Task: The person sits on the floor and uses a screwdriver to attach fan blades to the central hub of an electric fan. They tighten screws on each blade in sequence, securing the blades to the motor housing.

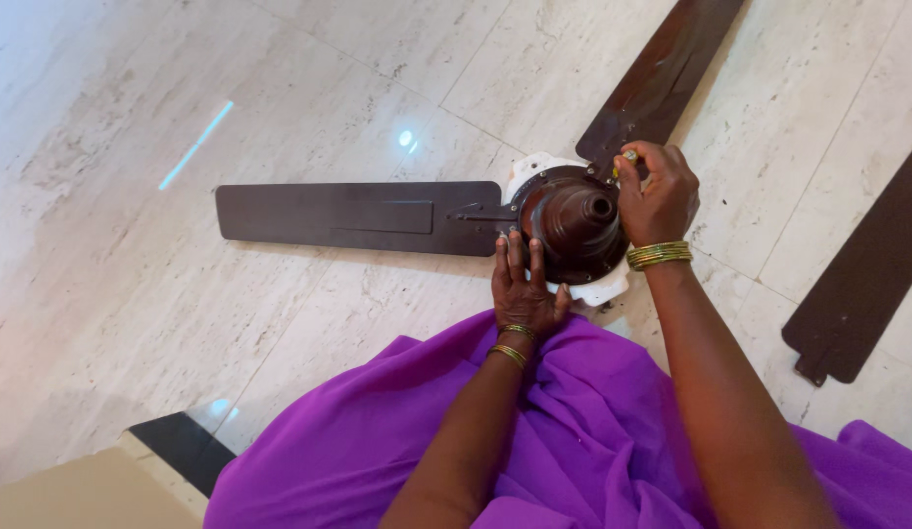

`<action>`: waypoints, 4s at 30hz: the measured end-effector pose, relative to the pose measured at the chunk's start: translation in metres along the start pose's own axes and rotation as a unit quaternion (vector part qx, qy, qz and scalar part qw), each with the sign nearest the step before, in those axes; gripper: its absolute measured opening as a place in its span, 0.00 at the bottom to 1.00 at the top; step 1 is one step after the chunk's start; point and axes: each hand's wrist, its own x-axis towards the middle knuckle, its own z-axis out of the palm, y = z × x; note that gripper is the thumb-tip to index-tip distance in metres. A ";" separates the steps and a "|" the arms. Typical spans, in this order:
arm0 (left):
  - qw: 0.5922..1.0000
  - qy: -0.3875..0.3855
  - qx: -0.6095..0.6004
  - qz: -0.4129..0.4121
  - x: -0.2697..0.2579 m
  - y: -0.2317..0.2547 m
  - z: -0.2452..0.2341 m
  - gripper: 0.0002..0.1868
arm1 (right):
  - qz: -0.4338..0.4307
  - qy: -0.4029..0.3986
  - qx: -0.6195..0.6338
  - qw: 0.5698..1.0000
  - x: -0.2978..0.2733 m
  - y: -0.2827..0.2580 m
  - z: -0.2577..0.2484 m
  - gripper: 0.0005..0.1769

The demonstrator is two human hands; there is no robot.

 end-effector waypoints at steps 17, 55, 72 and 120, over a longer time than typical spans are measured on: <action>0.999 -0.018 0.045 -0.007 -0.002 0.002 -0.008 0.50 | 0.036 -0.010 -0.103 0.994 -0.007 0.003 -0.003 0.08; 0.912 -0.383 -0.131 -0.058 -0.056 0.052 -0.074 0.11 | 0.107 -0.045 -0.147 0.982 -0.009 0.000 -0.001 0.07; 0.721 -0.623 -0.098 0.287 -0.170 0.138 -0.106 0.13 | 0.133 -0.063 -0.140 0.979 -0.010 0.007 -0.012 0.09; 0.906 -0.315 -0.242 0.147 -0.138 0.090 -0.229 0.12 | 0.256 -0.053 -0.187 0.947 0.030 0.006 0.026 0.07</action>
